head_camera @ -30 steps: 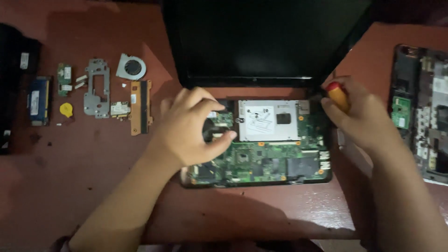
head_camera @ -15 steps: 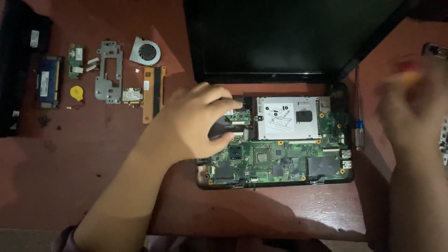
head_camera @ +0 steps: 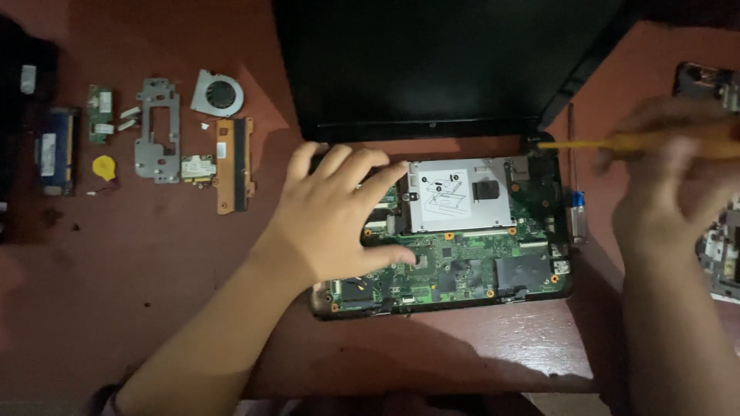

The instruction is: The person uses a yellow screwdriver to unscrew and remove a hard drive from the internal chassis of a disassembled laptop. The laptop is open on a table with various other components laid out nearby. The person carefully detaches the drive and lifts it out of the laptop casing.

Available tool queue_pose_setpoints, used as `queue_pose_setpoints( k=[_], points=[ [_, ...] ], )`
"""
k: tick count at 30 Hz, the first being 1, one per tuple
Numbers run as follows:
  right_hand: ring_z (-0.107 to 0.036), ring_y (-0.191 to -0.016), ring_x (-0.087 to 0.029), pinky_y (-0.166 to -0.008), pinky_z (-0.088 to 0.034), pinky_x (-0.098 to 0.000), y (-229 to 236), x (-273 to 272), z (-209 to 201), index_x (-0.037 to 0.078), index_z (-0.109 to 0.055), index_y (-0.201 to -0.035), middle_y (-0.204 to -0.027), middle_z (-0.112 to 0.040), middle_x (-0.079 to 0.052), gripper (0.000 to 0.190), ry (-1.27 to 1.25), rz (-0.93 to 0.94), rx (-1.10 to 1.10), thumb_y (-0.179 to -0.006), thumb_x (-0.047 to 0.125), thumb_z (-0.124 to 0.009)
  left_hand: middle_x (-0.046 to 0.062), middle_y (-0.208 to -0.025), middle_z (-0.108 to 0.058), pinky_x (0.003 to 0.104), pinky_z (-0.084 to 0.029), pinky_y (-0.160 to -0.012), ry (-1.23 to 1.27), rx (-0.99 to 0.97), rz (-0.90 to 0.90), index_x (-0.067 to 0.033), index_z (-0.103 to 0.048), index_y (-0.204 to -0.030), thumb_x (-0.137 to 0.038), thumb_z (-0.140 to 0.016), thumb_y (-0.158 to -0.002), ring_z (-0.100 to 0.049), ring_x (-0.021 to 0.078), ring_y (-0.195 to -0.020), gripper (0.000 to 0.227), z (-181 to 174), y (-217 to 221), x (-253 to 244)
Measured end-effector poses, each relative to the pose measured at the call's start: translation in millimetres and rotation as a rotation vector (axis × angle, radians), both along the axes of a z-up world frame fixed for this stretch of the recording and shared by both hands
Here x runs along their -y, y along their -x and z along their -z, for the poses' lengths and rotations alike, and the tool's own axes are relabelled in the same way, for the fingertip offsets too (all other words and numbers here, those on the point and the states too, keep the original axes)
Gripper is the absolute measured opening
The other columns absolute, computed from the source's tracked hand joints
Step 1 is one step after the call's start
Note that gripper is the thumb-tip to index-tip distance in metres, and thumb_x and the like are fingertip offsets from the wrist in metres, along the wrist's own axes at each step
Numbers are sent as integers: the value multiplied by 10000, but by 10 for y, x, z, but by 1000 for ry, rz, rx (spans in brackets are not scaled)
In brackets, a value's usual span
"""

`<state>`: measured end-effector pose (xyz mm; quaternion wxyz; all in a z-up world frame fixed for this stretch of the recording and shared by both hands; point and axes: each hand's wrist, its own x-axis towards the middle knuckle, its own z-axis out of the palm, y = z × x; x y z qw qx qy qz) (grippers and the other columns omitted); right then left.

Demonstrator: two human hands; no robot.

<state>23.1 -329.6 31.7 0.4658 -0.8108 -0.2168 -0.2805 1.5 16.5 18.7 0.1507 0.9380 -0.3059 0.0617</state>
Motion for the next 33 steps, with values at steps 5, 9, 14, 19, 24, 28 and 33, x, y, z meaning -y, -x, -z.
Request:
queue_pose_setpoints(
  k=[5, 9, 14, 19, 24, 28, 33],
  points=[
    [-547, -752, -386, -675, -570, -437, -17, -78, -37, 278, -141, -1562, -1214, -467, -415, 620, 44, -245, -59, -1219, -172, -396, 6, -1250, -578, 607, -259, -1085, 25, -32, 17, -229, -637, -1374, -769, -725, -755, -537, 262, -1163, 825, 25, -22, -17],
    [-540, -683, -373, -690, -549, -436, 5, -161, -96, 232, -147, -1591, -1106, -510, -398, 560, 37, -174, -60, -1215, -14, -481, -2, -1229, -584, 586, -246, -1071, 69, -21, 19, -210, -655, -1345, -670, -763, -782, -548, 232, -1172, 735, 31, -21, -3],
    [-551, -625, -340, -623, -533, -400, 0, -280, -166, 227, -166, -1557, -997, -517, -369, 545, 37, -189, -39, -1204, -21, -501, -10, -1219, -581, 578, -249, -1060, 82, -4, 27, -202, -662, -1336, -661, -772, -780, -552, 217, -1171, 729, 53, -29, -11],
    [-539, -615, -346, -593, -523, -397, -8, -288, -180, 214, -168, -1559, -1025, -510, -401, 557, 22, -202, -42, -1196, -36, -508, -4, -1214, -580, 563, -243, -1048, 98, -1, 30, -200, -668, -1324, -648, -783, -775, -554, 228, -1132, 718, 53, -34, -12],
    [-598, -745, -395, -725, -518, -432, 6, -384, -236, 146, -188, -1521, -1148, -381, -254, 558, 79, -139, 9, -1164, -6, -589, -11, -1213, -583, 558, -237, -1043, 99, 12, 40, -196, -672, -1322, -646, -777, -792, -561, 227, -1130, 703, 74, -48, -21],
    [-348, -1017, -313, -906, -340, -434, -49, -348, -223, 62, -229, -1466, -1356, -267, -173, 668, 207, -14, 111, -1053, 162, -744, -24, -1204, -578, 541, -235, -1037, 123, 19, 59, -187, -678, -1320, -610, -785, -802, -566, 215, -1109, 677, 89, -70, -28],
    [-645, -988, -350, -936, -575, -402, -59, -440, -468, 109, -200, -1471, -1289, -400, -278, 665, 113, -229, -167, -1106, -110, -712, -19, -1192, -582, 553, -243, -1051, 142, 10, 70, -178, -695, -1306, -587, -790, -803, -568, 206, -1107, 655, 67, -108, -37]
  ],
)
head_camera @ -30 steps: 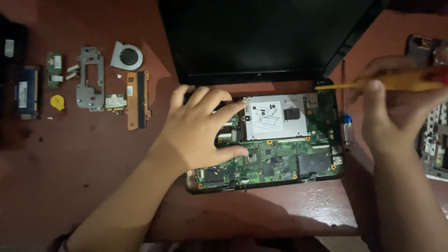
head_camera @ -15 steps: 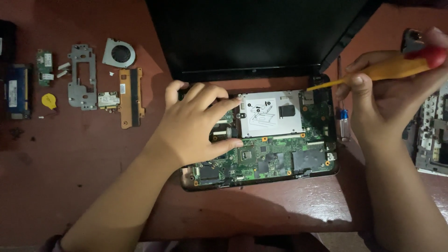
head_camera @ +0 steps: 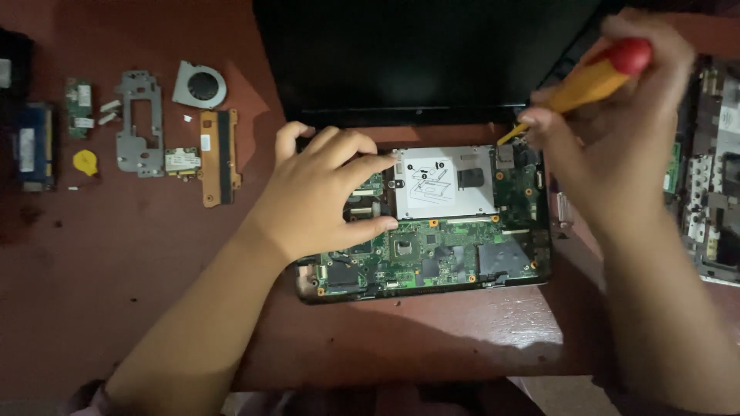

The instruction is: The person uses a yellow screwdriver to unscrew and remove a hard drive from the internal chassis of a disassembled laptop. The laptop is open on a table with various other components laid out nearby. The person carefully detaches the drive and lifts it out of the laptop casing.

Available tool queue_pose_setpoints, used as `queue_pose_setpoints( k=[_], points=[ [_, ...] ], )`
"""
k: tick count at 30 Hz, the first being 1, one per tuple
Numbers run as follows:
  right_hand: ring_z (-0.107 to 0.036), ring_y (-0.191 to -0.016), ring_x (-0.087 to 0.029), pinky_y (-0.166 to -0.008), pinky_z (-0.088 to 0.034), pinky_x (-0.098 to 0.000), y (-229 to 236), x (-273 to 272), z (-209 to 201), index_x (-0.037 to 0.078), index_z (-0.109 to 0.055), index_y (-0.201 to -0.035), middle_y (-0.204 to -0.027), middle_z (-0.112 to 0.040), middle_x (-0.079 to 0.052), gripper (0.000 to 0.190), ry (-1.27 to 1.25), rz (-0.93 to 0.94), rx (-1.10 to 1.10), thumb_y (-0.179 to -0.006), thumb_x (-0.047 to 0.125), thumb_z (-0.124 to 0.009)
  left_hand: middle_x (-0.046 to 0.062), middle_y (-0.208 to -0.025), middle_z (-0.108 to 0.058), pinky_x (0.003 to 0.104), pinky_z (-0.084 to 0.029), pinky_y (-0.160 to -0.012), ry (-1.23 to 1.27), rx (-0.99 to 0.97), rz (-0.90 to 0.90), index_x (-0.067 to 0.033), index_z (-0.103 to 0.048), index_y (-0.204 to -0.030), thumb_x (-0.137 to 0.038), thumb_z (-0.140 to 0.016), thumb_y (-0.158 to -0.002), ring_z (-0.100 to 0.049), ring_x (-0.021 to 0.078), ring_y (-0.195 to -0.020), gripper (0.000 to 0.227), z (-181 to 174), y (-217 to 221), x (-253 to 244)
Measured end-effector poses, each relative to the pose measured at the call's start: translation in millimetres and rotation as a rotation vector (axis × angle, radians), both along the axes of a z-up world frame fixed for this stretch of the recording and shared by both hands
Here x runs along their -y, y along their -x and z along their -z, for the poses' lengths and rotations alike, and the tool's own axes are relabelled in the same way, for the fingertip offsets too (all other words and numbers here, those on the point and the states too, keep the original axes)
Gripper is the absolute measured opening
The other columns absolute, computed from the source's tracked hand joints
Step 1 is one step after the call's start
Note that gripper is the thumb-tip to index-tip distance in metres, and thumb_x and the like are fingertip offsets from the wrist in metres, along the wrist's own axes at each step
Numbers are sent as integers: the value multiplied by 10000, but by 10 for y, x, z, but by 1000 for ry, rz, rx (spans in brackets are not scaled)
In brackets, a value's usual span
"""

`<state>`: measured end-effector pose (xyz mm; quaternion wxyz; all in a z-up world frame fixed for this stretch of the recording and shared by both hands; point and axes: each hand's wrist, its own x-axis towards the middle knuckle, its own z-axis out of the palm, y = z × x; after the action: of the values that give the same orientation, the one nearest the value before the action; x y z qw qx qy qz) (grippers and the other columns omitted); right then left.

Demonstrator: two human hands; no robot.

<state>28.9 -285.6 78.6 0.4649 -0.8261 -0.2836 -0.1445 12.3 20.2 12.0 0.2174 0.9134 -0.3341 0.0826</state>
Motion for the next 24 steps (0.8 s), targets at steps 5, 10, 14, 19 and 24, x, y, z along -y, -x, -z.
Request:
queue_pose_setpoints(
  k=[5, 10, 14, 19, 24],
  points=[
    [-682, -1046, -486, -902, -645, -487, -194, 99, -155, 173, -94, -1494, -1297, -457, -438, 861, 112, -142, -47, -1047, -395, -561, -24, -1188, -580, 538, -235, -1061, 3, -15, -2, -192, -688, -1317, -585, -778, -805, -569, 204, -1104, 651, -18, 14, -8],
    [-658, -762, -381, -672, -523, -378, -179, 56, -167, 151, -127, -1220, -1172, -300, -285, 538, 78, -218, 21, -1050, -221, -478, -22, -1199, -582, 560, -220, -1078, -16, -54, -8, -189, -678, -1330, -584, -759, -812, -558, 206, -1145, 657, -26, 6, 6],
    [-621, -912, -377, -804, -504, -410, -207, 171, -28, 112, -168, -1299, -1251, -358, -222, 446, 83, -124, 117, -1106, 102, -571, -12, -1218, -586, 565, -233, -1066, -20, -32, -6, -191, -683, -1327, -599, -756, -812, -571, 224, -1122, 661, -5, 7, 5],
    [-583, -1049, -372, -1010, -512, -479, -205, 283, -1, 43, -258, -1381, -1305, -371, -248, 364, 54, -128, 151, -1170, 48, -555, -25, -1196, -577, 529, -232, -1049, -15, -19, -15, -197, -682, -1316, -586, -799, -783, -565, 211, -1117, 670, -31, 20, 0],
    [-614, -974, -432, -869, -571, -484, -133, 178, 19, 1, -245, -1386, -1331, -342, -296, 370, 14, -34, 176, -1177, 80, -540, -20, -1191, -577, 529, -239, -1041, -10, 4, -12, -194, -685, -1315, -589, -807, -784, -571, 212, -1105, 672, -23, 25, -4]
  ],
)
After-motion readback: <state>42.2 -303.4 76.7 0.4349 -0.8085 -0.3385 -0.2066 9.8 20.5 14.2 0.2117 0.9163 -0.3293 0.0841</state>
